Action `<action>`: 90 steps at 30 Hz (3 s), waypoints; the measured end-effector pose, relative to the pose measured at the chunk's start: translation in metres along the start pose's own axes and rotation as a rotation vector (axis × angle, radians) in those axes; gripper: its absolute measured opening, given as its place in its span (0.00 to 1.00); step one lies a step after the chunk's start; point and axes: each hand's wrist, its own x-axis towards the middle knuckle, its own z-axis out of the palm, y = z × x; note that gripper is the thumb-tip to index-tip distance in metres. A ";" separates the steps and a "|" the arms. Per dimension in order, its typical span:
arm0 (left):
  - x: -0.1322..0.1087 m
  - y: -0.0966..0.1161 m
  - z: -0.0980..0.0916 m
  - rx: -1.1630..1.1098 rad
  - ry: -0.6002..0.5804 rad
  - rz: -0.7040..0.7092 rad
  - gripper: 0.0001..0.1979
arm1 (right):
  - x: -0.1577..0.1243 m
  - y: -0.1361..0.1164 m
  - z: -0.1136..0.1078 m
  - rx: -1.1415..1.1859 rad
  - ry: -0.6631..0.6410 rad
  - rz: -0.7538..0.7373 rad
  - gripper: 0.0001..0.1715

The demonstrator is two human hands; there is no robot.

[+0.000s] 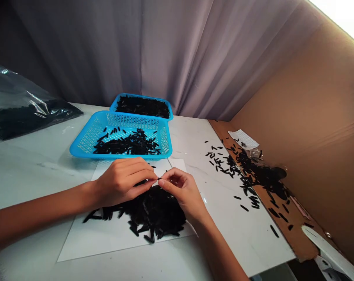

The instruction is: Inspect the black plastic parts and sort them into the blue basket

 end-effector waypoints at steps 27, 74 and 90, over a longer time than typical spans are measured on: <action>0.010 -0.069 -0.037 0.366 -0.436 -0.837 0.06 | 0.001 0.004 0.005 -0.841 -0.201 -0.189 0.07; 0.008 -0.079 -0.029 -0.183 -0.151 -0.856 0.05 | -0.002 0.006 0.006 -0.629 0.006 -0.232 0.05; 0.009 -0.002 -0.003 -0.507 -0.152 -0.548 0.04 | 0.002 0.010 0.006 0.057 0.085 -0.013 0.08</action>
